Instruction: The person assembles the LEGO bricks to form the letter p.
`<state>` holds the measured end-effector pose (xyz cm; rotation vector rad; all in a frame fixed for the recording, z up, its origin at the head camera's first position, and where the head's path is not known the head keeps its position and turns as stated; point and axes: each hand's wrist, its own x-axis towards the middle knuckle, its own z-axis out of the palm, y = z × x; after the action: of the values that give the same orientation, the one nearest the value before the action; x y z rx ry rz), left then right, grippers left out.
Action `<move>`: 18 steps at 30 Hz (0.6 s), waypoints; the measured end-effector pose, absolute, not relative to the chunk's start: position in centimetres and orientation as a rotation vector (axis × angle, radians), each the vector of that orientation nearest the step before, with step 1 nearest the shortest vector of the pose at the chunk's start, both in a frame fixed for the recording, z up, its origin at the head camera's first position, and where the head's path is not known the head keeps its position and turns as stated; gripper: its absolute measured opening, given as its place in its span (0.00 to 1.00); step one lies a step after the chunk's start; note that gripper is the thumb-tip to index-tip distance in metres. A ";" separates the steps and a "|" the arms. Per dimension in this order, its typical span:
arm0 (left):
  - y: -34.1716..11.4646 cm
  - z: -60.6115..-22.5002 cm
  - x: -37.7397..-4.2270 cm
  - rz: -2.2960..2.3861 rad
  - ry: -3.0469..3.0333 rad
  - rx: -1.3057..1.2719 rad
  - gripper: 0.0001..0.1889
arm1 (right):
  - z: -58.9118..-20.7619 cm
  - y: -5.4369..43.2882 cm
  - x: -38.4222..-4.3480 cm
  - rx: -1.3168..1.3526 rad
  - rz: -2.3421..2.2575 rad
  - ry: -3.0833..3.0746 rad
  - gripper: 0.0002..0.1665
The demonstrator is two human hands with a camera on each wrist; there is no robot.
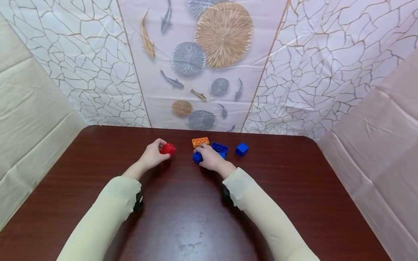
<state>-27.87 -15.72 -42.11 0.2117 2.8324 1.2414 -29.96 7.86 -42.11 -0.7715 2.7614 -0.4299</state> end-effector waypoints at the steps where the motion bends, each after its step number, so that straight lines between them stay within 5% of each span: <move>1: -15.7 -42.1 -27.8 1.242 2.832 0.213 0.21 | -42.1 7.8 -29.9 -0.776 -0.423 2.769 0.27; 18: -16.4 -42.3 -27.1 1.262 2.795 0.200 0.23 | -41.9 8.3 -30.4 -0.760 -0.627 2.812 0.25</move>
<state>-27.13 -16.41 -42.33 0.2000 2.7949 1.2620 -30.40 8.26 -41.88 -0.7602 2.8121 -0.6267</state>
